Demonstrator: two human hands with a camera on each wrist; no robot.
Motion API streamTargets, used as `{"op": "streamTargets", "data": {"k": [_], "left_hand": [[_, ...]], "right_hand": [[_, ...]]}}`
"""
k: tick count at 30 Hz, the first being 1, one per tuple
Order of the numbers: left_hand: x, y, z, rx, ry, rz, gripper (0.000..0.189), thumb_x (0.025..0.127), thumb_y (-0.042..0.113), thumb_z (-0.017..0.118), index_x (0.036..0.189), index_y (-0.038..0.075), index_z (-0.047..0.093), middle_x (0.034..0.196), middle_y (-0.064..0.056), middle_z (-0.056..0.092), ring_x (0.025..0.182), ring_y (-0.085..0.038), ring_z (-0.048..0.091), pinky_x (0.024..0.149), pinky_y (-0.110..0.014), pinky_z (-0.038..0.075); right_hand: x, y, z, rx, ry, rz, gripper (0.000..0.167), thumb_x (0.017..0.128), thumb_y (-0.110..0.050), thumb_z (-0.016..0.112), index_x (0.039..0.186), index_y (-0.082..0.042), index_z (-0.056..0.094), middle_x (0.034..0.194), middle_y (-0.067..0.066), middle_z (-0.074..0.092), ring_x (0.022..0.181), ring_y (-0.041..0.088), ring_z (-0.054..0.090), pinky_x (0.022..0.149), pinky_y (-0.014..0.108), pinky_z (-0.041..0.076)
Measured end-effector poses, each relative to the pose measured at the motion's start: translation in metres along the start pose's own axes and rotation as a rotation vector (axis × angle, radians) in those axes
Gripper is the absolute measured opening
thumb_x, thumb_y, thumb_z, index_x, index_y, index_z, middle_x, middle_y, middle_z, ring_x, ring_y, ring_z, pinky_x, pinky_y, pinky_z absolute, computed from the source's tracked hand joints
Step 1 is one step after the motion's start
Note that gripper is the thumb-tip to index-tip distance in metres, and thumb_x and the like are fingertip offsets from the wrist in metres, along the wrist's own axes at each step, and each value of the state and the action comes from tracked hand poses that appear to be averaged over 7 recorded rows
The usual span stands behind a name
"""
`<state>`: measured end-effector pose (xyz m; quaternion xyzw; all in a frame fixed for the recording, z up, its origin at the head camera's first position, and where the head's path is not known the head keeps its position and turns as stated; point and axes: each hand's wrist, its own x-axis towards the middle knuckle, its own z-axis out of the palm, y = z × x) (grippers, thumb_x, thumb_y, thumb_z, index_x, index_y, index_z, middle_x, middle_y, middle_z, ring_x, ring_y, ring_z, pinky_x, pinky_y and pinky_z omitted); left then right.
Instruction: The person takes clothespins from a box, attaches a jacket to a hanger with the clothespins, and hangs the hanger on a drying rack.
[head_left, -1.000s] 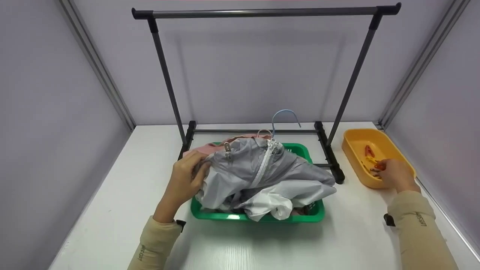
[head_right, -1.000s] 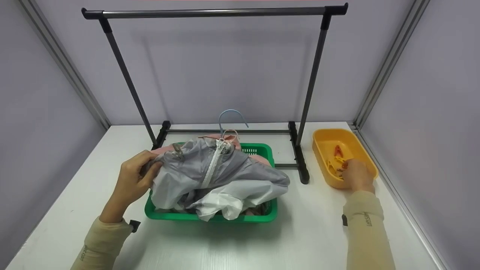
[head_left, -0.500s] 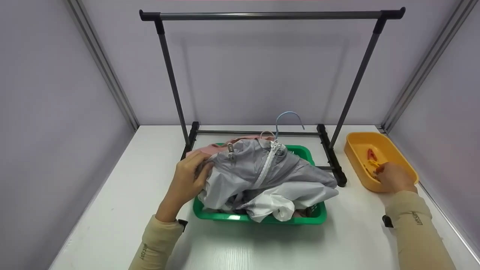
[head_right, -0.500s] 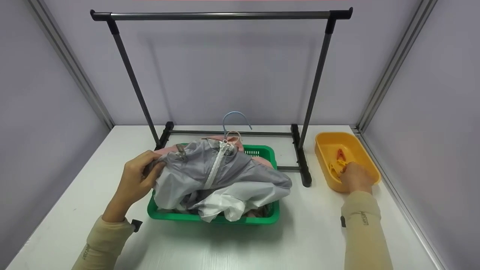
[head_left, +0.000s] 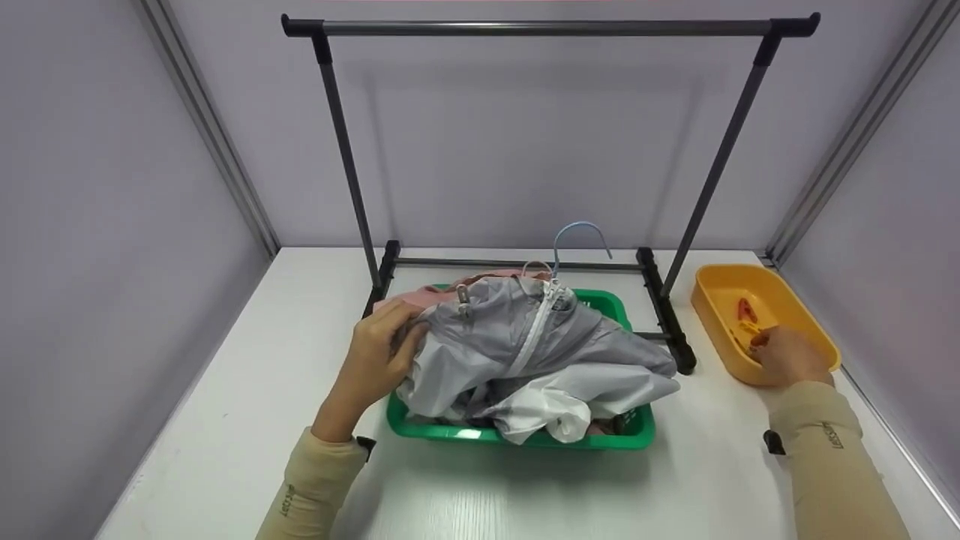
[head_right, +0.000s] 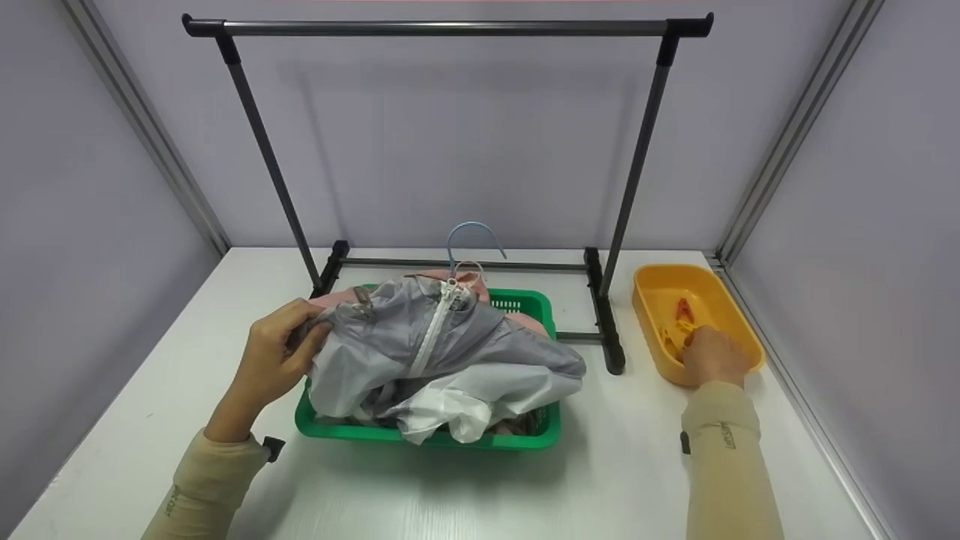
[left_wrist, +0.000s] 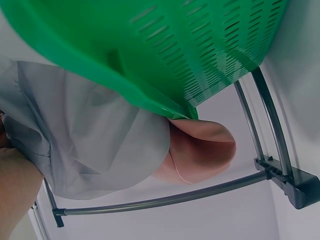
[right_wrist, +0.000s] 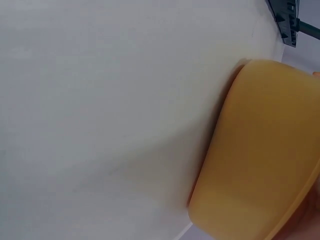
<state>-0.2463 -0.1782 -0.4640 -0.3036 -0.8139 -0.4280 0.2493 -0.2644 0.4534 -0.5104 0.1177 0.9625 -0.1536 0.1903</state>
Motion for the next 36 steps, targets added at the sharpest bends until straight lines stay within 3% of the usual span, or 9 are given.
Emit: {"op": "streamTargets", "data": {"k": [8, 17, 22, 36], "left_hand": [[0.000, 0.001, 0.001, 0.003, -0.004, 0.006, 0.010, 0.096, -0.004, 0.073, 0.101, 0.004, 0.071, 0.083, -0.002, 0.063, 0.068, -0.009, 0.051, 0.063, -0.017, 0.040], [0.002, 0.002, 0.001, 0.013, -0.005, -0.002, 0.011, 0.096, -0.005, 0.074, 0.102, 0.003, 0.072, 0.087, -0.004, 0.065, 0.074, -0.011, 0.053, 0.064, -0.021, 0.043], [-0.001, 0.000, 0.001, 0.001, -0.006, -0.006, 0.011, 0.096, -0.006, 0.073, 0.102, 0.003, 0.072, 0.085, -0.003, 0.064, 0.073, -0.010, 0.053, 0.063, -0.020, 0.042], [0.001, 0.000, 0.002, 0.008, -0.009, -0.014, 0.016, 0.095, -0.005, 0.074, 0.109, 0.003, 0.075, 0.085, -0.002, 0.067, 0.068, -0.007, 0.050, 0.061, -0.018, 0.040]], "right_hand": [[-0.001, 0.001, 0.002, 0.025, -0.005, -0.010, 0.036, 0.104, -0.007, 0.055, 0.132, 0.013, 0.064, 0.126, 0.037, 0.065, 0.105, 0.048, 0.058, 0.100, 0.068, 0.046], [-0.004, -0.005, 0.002, -0.034, 0.078, -0.044, 0.028, 0.103, -0.001, 0.054, 0.122, 0.015, 0.067, 0.113, 0.035, 0.068, 0.096, 0.048, 0.060, 0.096, 0.068, 0.049], [-0.006, -0.010, 0.002, -0.037, 0.081, -0.051, 0.026, 0.103, 0.001, 0.054, 0.120, 0.015, 0.068, 0.112, 0.035, 0.068, 0.097, 0.048, 0.060, 0.099, 0.068, 0.049], [-0.007, -0.010, -0.002, -0.081, 0.070, -0.064, 0.013, 0.100, 0.000, 0.057, 0.095, 0.007, 0.067, 0.085, 0.020, 0.063, 0.082, 0.039, 0.058, 0.077, 0.056, 0.051]]}}
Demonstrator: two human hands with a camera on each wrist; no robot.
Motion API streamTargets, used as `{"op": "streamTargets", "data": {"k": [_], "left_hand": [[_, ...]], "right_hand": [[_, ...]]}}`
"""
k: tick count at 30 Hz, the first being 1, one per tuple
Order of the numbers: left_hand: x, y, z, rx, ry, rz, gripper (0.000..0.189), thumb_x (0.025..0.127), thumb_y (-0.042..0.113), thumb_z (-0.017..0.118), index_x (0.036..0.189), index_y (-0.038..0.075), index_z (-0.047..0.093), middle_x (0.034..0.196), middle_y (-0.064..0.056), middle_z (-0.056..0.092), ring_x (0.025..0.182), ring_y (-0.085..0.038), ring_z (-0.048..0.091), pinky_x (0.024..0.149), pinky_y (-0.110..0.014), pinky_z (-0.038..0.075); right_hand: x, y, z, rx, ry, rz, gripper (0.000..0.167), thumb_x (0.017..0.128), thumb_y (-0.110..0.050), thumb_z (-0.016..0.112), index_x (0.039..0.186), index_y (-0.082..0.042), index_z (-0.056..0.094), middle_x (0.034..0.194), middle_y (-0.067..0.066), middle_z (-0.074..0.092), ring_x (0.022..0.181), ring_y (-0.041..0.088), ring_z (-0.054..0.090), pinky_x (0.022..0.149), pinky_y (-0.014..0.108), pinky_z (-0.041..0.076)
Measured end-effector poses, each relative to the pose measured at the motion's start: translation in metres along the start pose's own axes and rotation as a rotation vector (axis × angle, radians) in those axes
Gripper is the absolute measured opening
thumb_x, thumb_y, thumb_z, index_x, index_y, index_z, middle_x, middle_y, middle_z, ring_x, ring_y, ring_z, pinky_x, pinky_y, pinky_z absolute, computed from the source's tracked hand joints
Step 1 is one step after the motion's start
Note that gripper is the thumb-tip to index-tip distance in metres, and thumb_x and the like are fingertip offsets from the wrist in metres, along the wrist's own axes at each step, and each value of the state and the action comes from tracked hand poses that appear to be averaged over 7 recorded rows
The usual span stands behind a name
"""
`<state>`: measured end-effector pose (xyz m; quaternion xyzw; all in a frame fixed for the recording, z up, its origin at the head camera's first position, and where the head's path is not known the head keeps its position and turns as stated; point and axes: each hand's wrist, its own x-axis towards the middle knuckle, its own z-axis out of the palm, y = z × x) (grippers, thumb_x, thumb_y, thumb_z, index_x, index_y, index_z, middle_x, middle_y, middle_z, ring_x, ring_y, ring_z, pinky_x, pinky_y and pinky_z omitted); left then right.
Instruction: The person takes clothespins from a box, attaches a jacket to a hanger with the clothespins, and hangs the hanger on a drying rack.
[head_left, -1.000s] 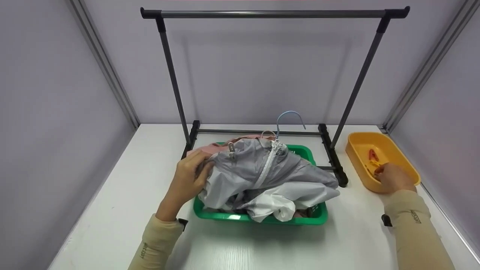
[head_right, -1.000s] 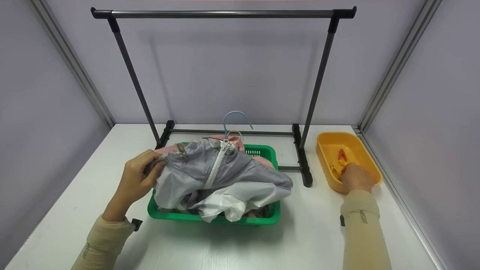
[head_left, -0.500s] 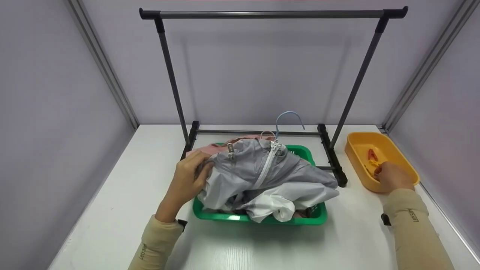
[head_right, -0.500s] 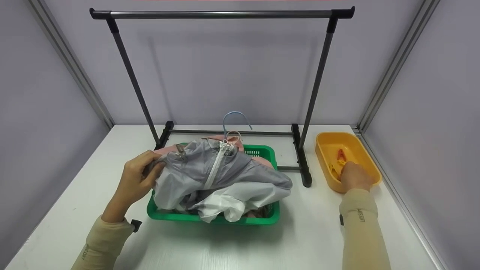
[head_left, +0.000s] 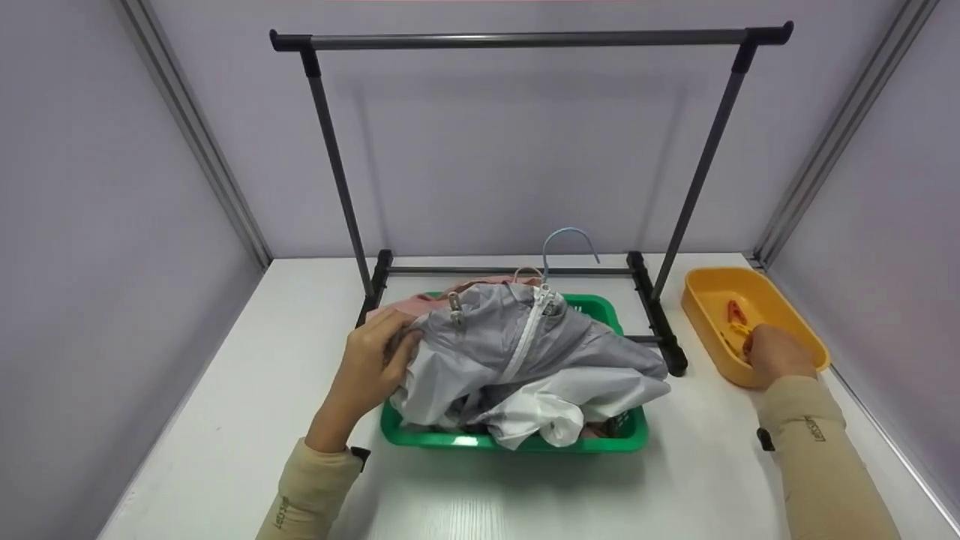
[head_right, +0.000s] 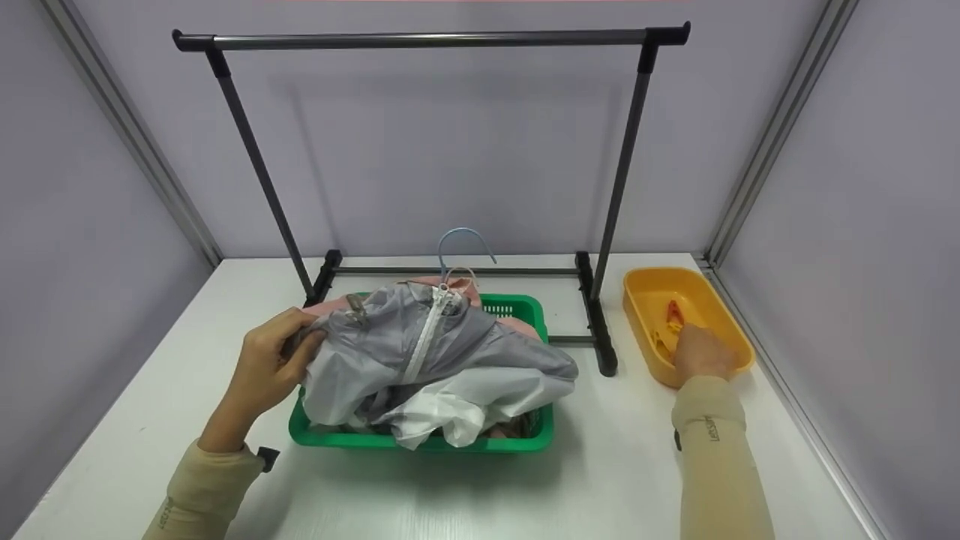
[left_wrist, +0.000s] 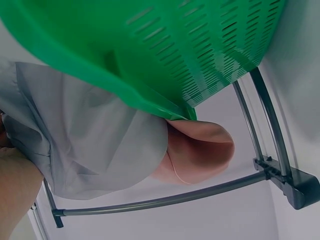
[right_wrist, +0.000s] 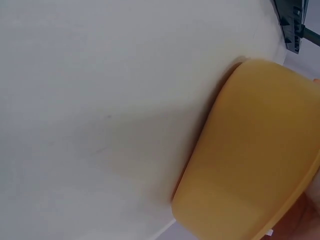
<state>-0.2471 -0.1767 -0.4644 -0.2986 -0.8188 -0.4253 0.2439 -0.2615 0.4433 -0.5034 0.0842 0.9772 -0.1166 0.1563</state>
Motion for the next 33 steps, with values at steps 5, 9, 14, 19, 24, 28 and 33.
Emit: {"op": "streamTargets", "data": {"k": [5, 9, 14, 19, 24, 28, 33], "left_hand": [[0.000, 0.001, -0.001, 0.011, -0.005, -0.005, 0.017, 0.096, -0.004, 0.073, 0.111, 0.004, 0.075, 0.091, -0.002, 0.069, 0.074, -0.009, 0.052, 0.064, -0.022, 0.044], [0.000, 0.000, 0.000, 0.001, -0.005, 0.013, 0.014, 0.096, -0.006, 0.073, 0.106, 0.004, 0.074, 0.086, -0.001, 0.066, 0.070, -0.008, 0.051, 0.062, -0.020, 0.042], [0.000, 0.000, -0.001, -0.011, 0.001, 0.031, 0.013, 0.095, -0.008, 0.073, 0.102, 0.003, 0.072, 0.083, -0.002, 0.064, 0.068, -0.009, 0.053, 0.062, -0.017, 0.041], [0.000, -0.001, -0.002, -0.011, -0.001, 0.025, 0.013, 0.096, -0.007, 0.073, 0.104, 0.003, 0.073, 0.086, -0.003, 0.067, 0.071, -0.009, 0.056, 0.063, -0.018, 0.044], [0.000, -0.001, -0.002, -0.003, -0.005, 0.023, 0.011, 0.096, -0.006, 0.073, 0.102, 0.004, 0.073, 0.081, -0.001, 0.064, 0.066, -0.007, 0.050, 0.059, -0.017, 0.040], [0.000, -0.001, -0.002, -0.004, -0.003, 0.015, 0.012, 0.096, -0.006, 0.073, 0.102, 0.004, 0.073, 0.082, -0.001, 0.065, 0.066, -0.006, 0.050, 0.060, -0.016, 0.040], [0.000, 0.000, -0.002, -0.017, -0.001, 0.005, 0.012, 0.095, -0.006, 0.074, 0.103, 0.003, 0.074, 0.084, -0.002, 0.066, 0.069, -0.008, 0.054, 0.062, -0.016, 0.042]], "right_hand": [[0.001, 0.001, -0.002, -0.009, -0.023, 0.009, 0.014, 0.098, 0.001, 0.058, 0.101, 0.010, 0.069, 0.089, 0.024, 0.065, 0.085, 0.042, 0.059, 0.081, 0.060, 0.052], [0.001, 0.007, 0.000, -0.026, 0.017, -0.010, 0.017, 0.098, -0.003, 0.063, 0.104, 0.012, 0.070, 0.097, 0.030, 0.069, 0.088, 0.047, 0.064, 0.085, 0.067, 0.053], [0.002, 0.012, 0.000, -0.001, 0.044, 0.005, 0.030, 0.100, -0.011, 0.070, 0.114, 0.015, 0.067, 0.109, 0.035, 0.070, 0.097, 0.052, 0.065, 0.090, 0.070, 0.052], [0.003, 0.015, -0.003, 0.013, 0.077, 0.031, 0.037, 0.101, -0.015, 0.072, 0.118, 0.017, 0.066, 0.114, 0.037, 0.069, 0.097, 0.051, 0.065, 0.084, 0.066, 0.055], [0.001, 0.015, -0.009, 0.071, 0.100, 0.080, 0.044, 0.102, -0.018, 0.070, 0.128, 0.017, 0.062, 0.123, 0.039, 0.065, 0.097, 0.050, 0.063, 0.079, 0.062, 0.055], [-0.003, 0.011, -0.016, 0.132, 0.108, 0.099, 0.048, 0.105, -0.019, 0.068, 0.134, 0.018, 0.058, 0.129, 0.041, 0.061, 0.099, 0.049, 0.060, 0.085, 0.058, 0.054], [-0.011, 0.003, -0.026, 0.174, 0.152, 0.084, 0.047, 0.108, -0.020, 0.063, 0.135, 0.018, 0.057, 0.126, 0.038, 0.064, 0.097, 0.045, 0.062, 0.087, 0.058, 0.056]]}}
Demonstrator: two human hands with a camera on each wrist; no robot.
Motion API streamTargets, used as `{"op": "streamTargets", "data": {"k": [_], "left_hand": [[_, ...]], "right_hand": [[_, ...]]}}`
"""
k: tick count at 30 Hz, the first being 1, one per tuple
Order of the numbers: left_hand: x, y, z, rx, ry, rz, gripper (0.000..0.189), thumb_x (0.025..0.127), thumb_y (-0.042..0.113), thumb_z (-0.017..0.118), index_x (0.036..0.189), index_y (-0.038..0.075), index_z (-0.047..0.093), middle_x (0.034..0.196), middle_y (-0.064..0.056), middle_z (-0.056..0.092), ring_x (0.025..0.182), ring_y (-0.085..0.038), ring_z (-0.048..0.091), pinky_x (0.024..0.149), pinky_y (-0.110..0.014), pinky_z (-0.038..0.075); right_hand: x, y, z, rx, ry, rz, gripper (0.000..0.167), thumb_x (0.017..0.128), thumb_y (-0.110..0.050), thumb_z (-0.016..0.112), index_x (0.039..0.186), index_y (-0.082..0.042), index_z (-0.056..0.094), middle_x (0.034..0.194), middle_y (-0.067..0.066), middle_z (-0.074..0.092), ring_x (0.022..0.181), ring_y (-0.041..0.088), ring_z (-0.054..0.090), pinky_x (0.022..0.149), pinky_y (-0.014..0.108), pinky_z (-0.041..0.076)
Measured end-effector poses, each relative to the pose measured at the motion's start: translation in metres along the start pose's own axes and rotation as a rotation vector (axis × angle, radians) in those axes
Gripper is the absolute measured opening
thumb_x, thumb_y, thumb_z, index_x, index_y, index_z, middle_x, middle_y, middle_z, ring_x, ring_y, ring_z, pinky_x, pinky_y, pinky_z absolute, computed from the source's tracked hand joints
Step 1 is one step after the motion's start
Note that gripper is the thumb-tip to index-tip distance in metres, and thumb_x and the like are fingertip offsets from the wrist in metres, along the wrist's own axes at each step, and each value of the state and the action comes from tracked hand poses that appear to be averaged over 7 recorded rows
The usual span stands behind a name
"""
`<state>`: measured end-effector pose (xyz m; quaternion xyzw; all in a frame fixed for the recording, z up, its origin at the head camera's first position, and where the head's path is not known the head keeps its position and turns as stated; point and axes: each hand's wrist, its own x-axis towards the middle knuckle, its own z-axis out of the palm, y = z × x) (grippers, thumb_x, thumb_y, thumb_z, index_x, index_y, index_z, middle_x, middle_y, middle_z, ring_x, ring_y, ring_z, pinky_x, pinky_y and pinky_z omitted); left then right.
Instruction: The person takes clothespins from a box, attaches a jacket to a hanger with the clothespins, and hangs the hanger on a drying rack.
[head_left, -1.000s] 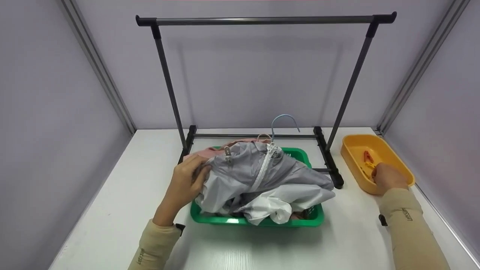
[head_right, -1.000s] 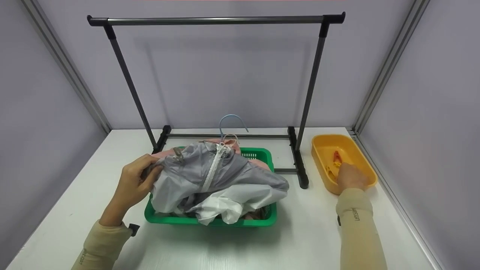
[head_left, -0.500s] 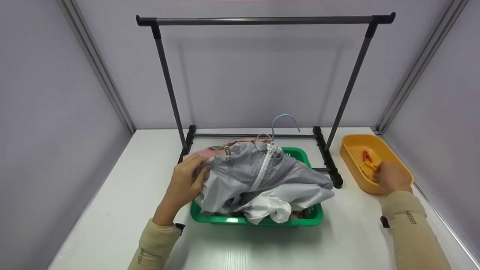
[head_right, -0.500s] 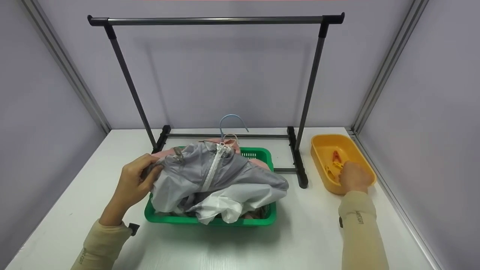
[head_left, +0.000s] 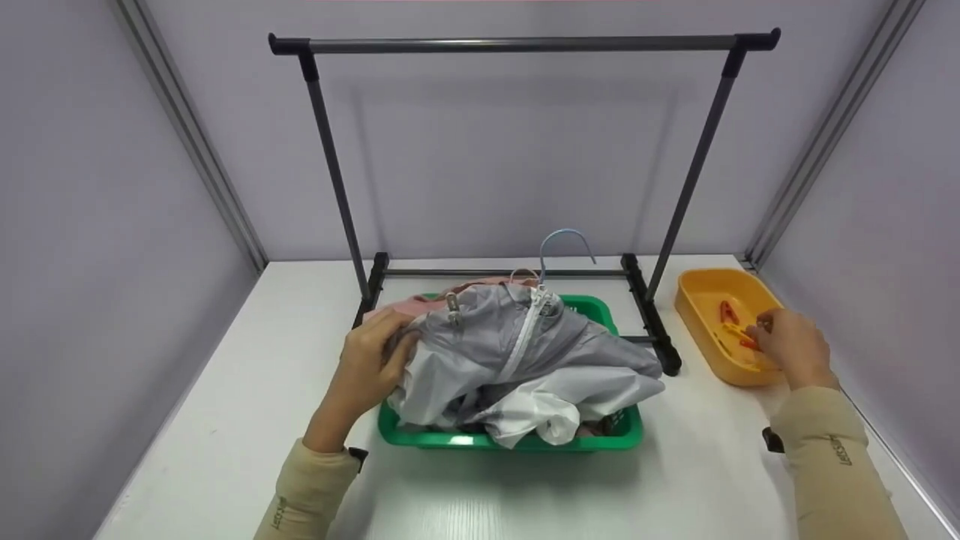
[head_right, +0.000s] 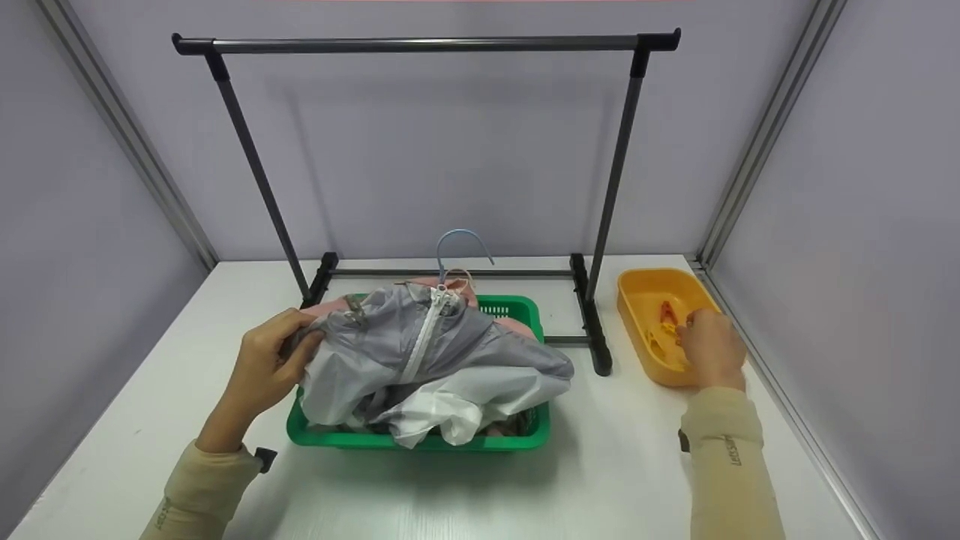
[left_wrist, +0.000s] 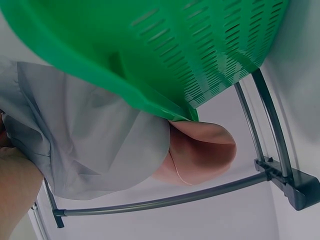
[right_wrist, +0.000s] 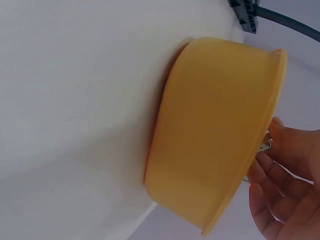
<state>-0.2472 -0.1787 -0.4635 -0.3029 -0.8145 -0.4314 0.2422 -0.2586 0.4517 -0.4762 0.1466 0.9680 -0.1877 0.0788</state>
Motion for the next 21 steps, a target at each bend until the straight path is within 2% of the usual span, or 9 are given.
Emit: {"op": "streamTargets", "data": {"k": [7, 18, 20, 21], "left_hand": [[0.000, 0.001, 0.000, 0.005, -0.006, 0.004, 0.013, 0.096, -0.006, 0.072, 0.104, 0.004, 0.074, 0.094, -0.004, 0.071, 0.076, -0.011, 0.057, 0.067, -0.023, 0.046], [0.001, 0.000, -0.001, 0.012, 0.000, 0.023, 0.011, 0.095, -0.006, 0.074, 0.103, 0.003, 0.073, 0.090, -0.005, 0.070, 0.075, -0.011, 0.059, 0.068, -0.020, 0.046], [0.001, 0.000, 0.000, 0.010, 0.001, 0.028, 0.012, 0.095, -0.007, 0.074, 0.103, 0.002, 0.073, 0.087, -0.004, 0.069, 0.072, -0.010, 0.059, 0.066, -0.018, 0.045], [0.001, 0.000, 0.000, 0.010, 0.003, 0.028, 0.012, 0.095, -0.007, 0.074, 0.103, 0.002, 0.073, 0.087, -0.004, 0.069, 0.072, -0.010, 0.059, 0.067, -0.018, 0.045]], "right_hand": [[-0.014, -0.014, -0.005, 0.059, 0.110, -0.056, 0.048, 0.109, -0.022, 0.062, 0.139, 0.016, 0.057, 0.126, 0.038, 0.067, 0.108, 0.050, 0.066, 0.097, 0.064, 0.055], [-0.037, -0.037, -0.024, 0.154, 0.155, -0.065, 0.061, 0.112, -0.040, 0.057, 0.144, 0.013, 0.057, 0.134, 0.037, 0.066, 0.124, 0.055, 0.063, 0.105, 0.065, 0.052], [-0.041, -0.041, -0.026, 0.169, 0.172, -0.064, 0.063, 0.111, -0.043, 0.058, 0.144, 0.011, 0.059, 0.133, 0.036, 0.067, 0.124, 0.054, 0.065, 0.102, 0.060, 0.055], [-0.043, -0.043, -0.028, 0.176, 0.186, -0.071, 0.063, 0.110, -0.044, 0.058, 0.143, 0.010, 0.060, 0.132, 0.035, 0.068, 0.123, 0.053, 0.066, 0.099, 0.050, 0.060]]}}
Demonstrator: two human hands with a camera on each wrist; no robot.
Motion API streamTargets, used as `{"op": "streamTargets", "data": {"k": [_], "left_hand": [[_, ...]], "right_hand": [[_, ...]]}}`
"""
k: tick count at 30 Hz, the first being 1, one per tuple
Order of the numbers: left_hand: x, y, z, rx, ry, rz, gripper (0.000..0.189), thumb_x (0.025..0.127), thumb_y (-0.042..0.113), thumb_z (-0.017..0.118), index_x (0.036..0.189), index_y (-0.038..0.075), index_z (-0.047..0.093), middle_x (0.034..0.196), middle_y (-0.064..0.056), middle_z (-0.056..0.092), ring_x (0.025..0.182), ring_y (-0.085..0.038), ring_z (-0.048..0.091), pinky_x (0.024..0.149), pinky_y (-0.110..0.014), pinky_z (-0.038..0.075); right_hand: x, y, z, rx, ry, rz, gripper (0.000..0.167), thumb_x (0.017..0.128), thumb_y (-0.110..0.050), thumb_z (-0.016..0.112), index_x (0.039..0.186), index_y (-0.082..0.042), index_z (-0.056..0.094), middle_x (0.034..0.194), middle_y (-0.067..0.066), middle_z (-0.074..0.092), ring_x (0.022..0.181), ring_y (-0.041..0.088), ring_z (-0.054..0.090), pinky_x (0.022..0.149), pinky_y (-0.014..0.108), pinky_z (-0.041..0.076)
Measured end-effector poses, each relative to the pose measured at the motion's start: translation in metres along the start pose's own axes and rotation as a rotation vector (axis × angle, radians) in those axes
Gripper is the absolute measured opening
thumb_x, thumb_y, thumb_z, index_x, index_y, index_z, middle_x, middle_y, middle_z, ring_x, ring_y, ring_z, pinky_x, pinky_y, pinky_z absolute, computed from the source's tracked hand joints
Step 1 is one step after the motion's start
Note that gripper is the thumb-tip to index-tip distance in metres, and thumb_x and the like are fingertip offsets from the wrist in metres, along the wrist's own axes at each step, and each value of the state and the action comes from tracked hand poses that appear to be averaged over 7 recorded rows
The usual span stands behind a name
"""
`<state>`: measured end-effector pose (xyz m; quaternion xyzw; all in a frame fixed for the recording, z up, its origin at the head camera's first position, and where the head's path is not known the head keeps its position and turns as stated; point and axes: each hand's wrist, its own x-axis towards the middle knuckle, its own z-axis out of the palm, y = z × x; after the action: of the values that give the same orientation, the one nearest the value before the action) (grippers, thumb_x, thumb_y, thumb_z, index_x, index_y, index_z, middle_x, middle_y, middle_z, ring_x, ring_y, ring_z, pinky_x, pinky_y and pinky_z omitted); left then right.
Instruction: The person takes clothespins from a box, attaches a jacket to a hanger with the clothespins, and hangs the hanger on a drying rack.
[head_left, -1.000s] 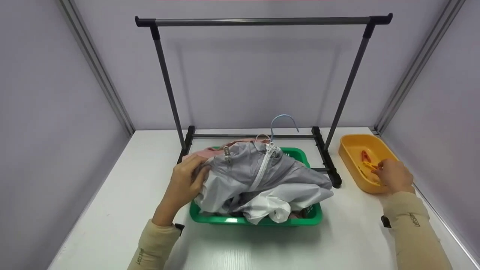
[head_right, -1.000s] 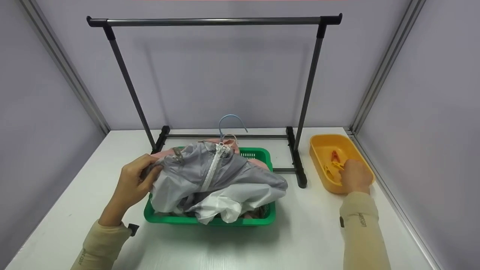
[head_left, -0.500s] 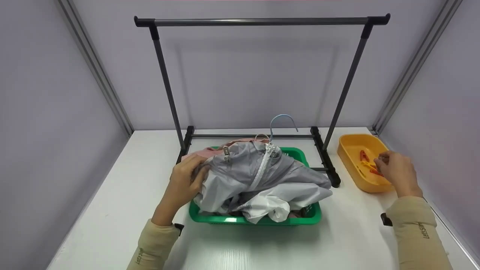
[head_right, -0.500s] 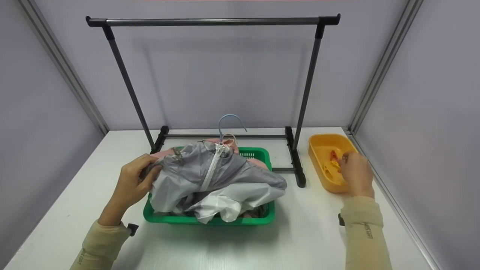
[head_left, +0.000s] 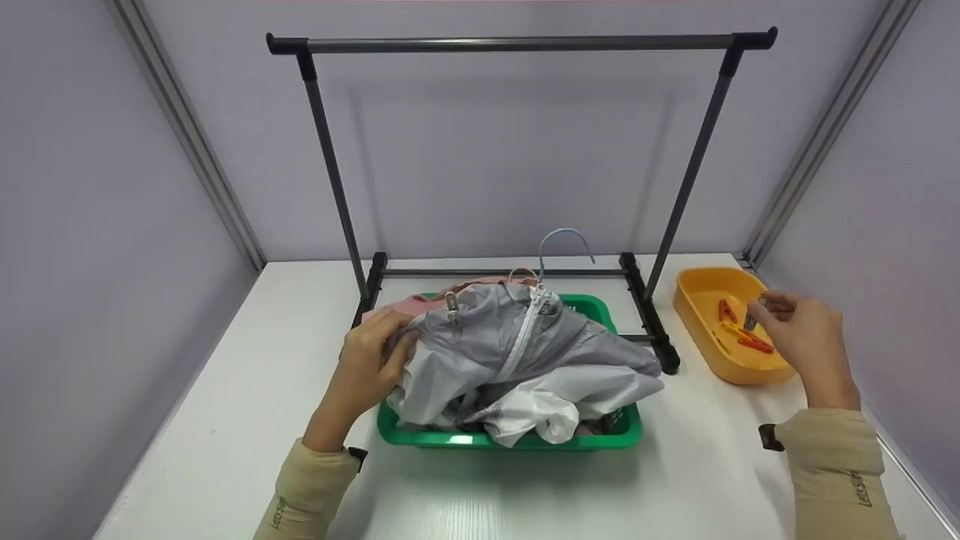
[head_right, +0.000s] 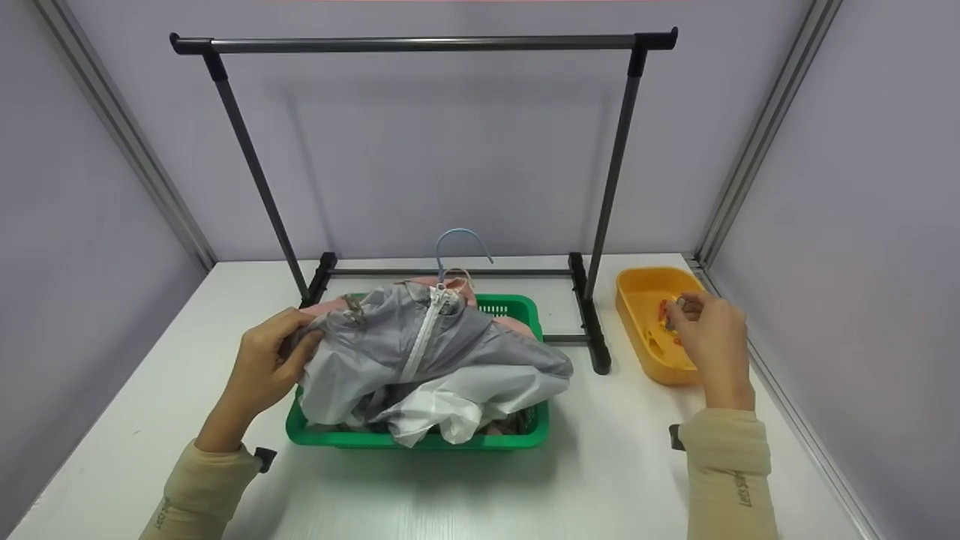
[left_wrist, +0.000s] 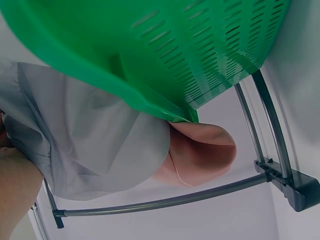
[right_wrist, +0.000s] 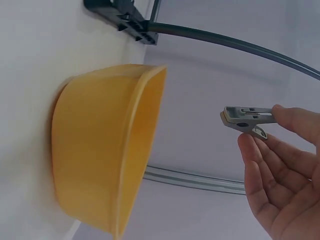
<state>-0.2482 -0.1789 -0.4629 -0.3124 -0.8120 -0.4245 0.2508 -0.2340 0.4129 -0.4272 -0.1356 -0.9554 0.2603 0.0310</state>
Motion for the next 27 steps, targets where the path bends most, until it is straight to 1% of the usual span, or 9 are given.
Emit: {"op": "streamTargets", "data": {"k": [2, 5, 6, 8, 10, 12, 15, 19, 27], "left_hand": [[0.000, 0.000, 0.000, -0.004, 0.000, -0.002, 0.012, 0.095, -0.007, 0.074, 0.103, 0.003, 0.073, 0.089, -0.003, 0.070, 0.073, -0.010, 0.059, 0.067, -0.019, 0.046], [-0.001, 0.000, 0.000, 0.000, 0.002, -0.010, 0.014, 0.095, -0.007, 0.074, 0.104, 0.003, 0.074, 0.092, -0.003, 0.071, 0.077, -0.011, 0.059, 0.069, -0.023, 0.048], [-0.001, 0.000, 0.000, 0.003, 0.003, -0.012, 0.013, 0.095, -0.006, 0.073, 0.104, 0.004, 0.074, 0.093, -0.004, 0.072, 0.078, -0.012, 0.060, 0.069, -0.024, 0.048], [-0.001, 0.000, -0.001, 0.006, 0.002, -0.012, 0.013, 0.095, -0.006, 0.073, 0.104, 0.003, 0.073, 0.092, -0.004, 0.071, 0.078, -0.011, 0.060, 0.069, -0.024, 0.048], [-0.001, 0.000, -0.001, 0.008, 0.002, -0.010, 0.012, 0.095, -0.006, 0.073, 0.102, 0.003, 0.073, 0.089, -0.004, 0.070, 0.074, -0.010, 0.058, 0.066, -0.022, 0.047], [-0.001, 0.000, -0.002, 0.008, 0.000, -0.010, 0.010, 0.096, -0.006, 0.073, 0.101, 0.003, 0.073, 0.087, -0.004, 0.068, 0.072, -0.010, 0.056, 0.065, -0.020, 0.045], [-0.001, 0.000, -0.003, 0.004, -0.001, -0.018, 0.011, 0.096, -0.006, 0.073, 0.102, 0.003, 0.072, 0.088, -0.004, 0.068, 0.072, -0.009, 0.053, 0.064, -0.019, 0.042], [-0.001, 0.000, -0.003, 0.004, -0.002, -0.030, 0.012, 0.096, -0.006, 0.073, 0.103, 0.003, 0.073, 0.093, -0.006, 0.070, 0.075, -0.009, 0.054, 0.066, -0.020, 0.043], [0.000, 0.000, -0.001, 0.015, -0.007, -0.012, 0.009, 0.097, -0.004, 0.073, 0.102, 0.002, 0.073, 0.085, -0.005, 0.068, 0.070, -0.009, 0.054, 0.063, -0.018, 0.043]], "right_hand": [[-0.004, -0.005, -0.002, 0.012, 0.027, -0.013, 0.062, 0.109, -0.044, 0.060, 0.142, 0.009, 0.062, 0.131, 0.033, 0.069, 0.121, 0.052, 0.068, 0.089, 0.030, 0.060], [-0.009, -0.015, -0.004, 0.035, 0.068, -0.037, 0.060, 0.108, -0.045, 0.062, 0.140, 0.006, 0.065, 0.128, 0.031, 0.072, 0.116, 0.047, 0.071, 0.077, 0.010, 0.043], [-0.011, -0.018, -0.005, 0.042, 0.082, -0.044, 0.060, 0.107, -0.046, 0.063, 0.139, 0.005, 0.066, 0.128, 0.030, 0.073, 0.109, 0.039, 0.075, 0.075, 0.007, 0.038], [-0.014, -0.024, -0.006, 0.058, 0.109, -0.052, 0.059, 0.106, -0.047, 0.065, 0.139, 0.002, 0.068, 0.127, 0.028, 0.074, 0.096, 0.014, 0.076, 0.077, 0.006, 0.038], [-0.017, -0.029, -0.008, 0.080, 0.136, -0.062, 0.059, 0.105, -0.048, 0.066, 0.140, 0.000, 0.069, 0.126, 0.027, 0.075, 0.085, -0.011, 0.065, 0.077, 0.003, 0.038], [-0.020, -0.033, -0.008, 0.109, 0.175, -0.076, 0.056, 0.104, -0.047, 0.069, 0.138, -0.002, 0.071, 0.123, 0.024, 0.077, 0.080, -0.026, 0.050, 0.076, 0.001, 0.039], [-0.023, -0.039, -0.008, 0.160, 0.221, -0.090, 0.051, 0.103, -0.043, 0.072, 0.137, -0.004, 0.072, 0.106, -0.003, 0.080, 0.079, -0.028, 0.051, 0.076, 0.000, 0.040], [-0.027, -0.045, -0.009, 0.206, 0.249, -0.086, 0.049, 0.102, -0.042, 0.074, 0.136, -0.007, 0.074, 0.093, -0.040, 0.057, 0.082, -0.023, 0.055, 0.079, 0.000, 0.041], [-0.043, -0.059, -0.011, 0.257, 0.256, -0.067, 0.047, 0.102, -0.039, 0.074, 0.138, -0.008, 0.072, 0.095, -0.039, 0.058, 0.087, -0.023, 0.058, 0.083, -0.002, 0.044]]}}
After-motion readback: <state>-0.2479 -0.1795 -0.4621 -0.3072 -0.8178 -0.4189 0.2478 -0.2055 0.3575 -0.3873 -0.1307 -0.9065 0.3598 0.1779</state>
